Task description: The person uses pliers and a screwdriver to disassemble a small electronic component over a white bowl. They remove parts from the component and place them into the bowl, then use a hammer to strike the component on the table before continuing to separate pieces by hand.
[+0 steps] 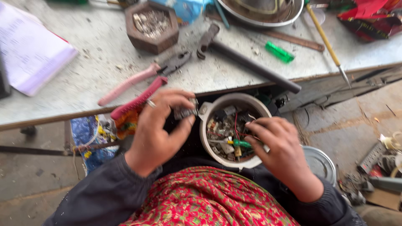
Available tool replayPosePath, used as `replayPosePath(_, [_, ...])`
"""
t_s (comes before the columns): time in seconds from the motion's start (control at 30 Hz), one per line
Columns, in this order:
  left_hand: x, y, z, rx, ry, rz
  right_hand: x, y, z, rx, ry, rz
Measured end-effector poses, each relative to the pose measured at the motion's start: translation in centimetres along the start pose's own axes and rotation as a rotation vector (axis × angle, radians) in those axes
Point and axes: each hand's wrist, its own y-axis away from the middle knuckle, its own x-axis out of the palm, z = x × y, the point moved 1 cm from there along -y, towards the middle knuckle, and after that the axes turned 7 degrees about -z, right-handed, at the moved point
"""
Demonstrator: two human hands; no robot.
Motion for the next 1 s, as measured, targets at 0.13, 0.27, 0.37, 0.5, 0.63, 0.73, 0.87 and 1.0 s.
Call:
replayPosePath(0.13, [-2.0, -4.9, 1.5, 0.184, -0.281, -0.076, -0.3, -4.1, -1.1, -0.027, 0.085, -0.150])
replayPosePath(0.27, [-3.7, -10.0, 4.1, 0.206, -0.548, -0.061, 1.5, -8.5, -3.1, -0.051, 0.138, -0.202])
replayPosePath(0.37, [-4.4, -12.6, 6.7, 0.110, -0.585, -0.026, 2.9, -10.3, -4.4, -0.072, 0.157, -0.204])
replayPosePath(0.5, [-4.6, -13.4, 9.8, 0.039, -0.428, 0.026, 3.8, -11.6, -5.4, 0.000, 0.148, -0.120])
replayPosePath(0.63, [-5.0, -13.3, 10.8, 0.034, -0.305, 0.035, 3.4, -11.8, -4.8, 0.018, 0.110, -0.095])
replayPosePath(0.73, [-5.4, -13.2, 11.4, -0.012, -0.252, 0.044, 2.6, -11.7, -3.7, 0.176, -0.066, -0.036])
replayPosePath(0.87, [-5.0, -13.1, 10.1, -0.047, -0.375, 0.005, 2.4, -12.3, -1.9, 0.210, -0.438, -0.006])
replayPosePath(1.0, [-5.1, -12.8, 9.0, -0.071, -0.465, -0.015, 2.7, -13.7, -0.5, 0.289, -0.459, 0.114])
